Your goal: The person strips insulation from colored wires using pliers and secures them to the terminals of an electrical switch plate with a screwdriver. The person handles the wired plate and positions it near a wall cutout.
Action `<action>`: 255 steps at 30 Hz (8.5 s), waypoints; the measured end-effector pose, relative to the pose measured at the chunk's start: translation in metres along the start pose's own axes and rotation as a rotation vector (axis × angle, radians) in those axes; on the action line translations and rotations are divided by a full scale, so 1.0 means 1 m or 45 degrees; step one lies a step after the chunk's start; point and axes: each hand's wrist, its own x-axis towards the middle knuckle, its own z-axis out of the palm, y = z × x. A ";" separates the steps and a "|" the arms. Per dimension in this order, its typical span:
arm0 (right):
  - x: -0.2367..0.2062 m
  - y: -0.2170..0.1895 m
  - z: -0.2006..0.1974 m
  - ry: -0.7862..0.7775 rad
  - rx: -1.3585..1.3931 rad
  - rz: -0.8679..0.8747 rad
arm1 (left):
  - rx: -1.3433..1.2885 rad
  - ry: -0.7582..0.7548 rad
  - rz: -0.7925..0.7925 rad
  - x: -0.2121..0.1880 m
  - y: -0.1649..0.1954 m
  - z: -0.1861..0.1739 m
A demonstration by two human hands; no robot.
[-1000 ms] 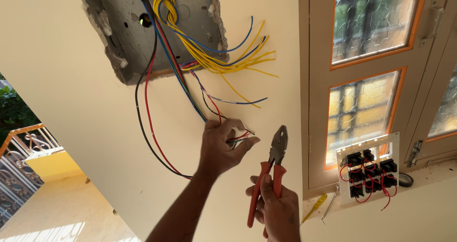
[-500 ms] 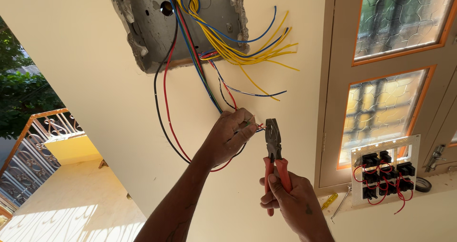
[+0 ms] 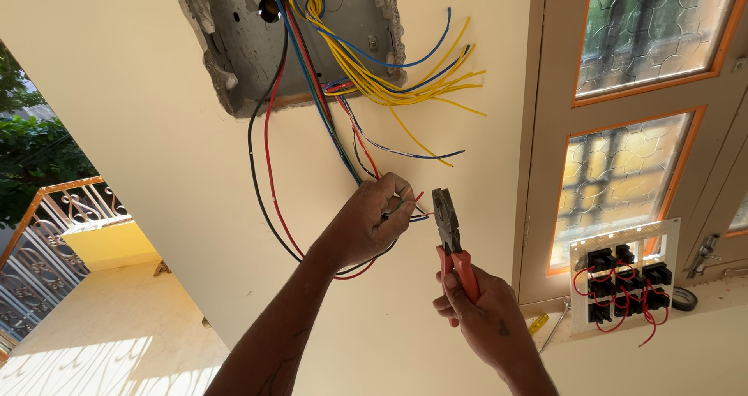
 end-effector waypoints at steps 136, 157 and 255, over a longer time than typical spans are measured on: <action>-0.024 -0.036 0.053 0.407 -0.628 -0.352 | -0.105 0.010 0.100 -0.003 0.025 -0.020; -0.020 -0.053 0.002 0.382 -0.772 -0.330 | 0.471 0.287 -0.079 -0.002 0.033 0.007; 0.142 0.302 -0.239 0.057 -0.774 0.709 | -0.474 0.800 -1.653 -0.038 -0.169 0.520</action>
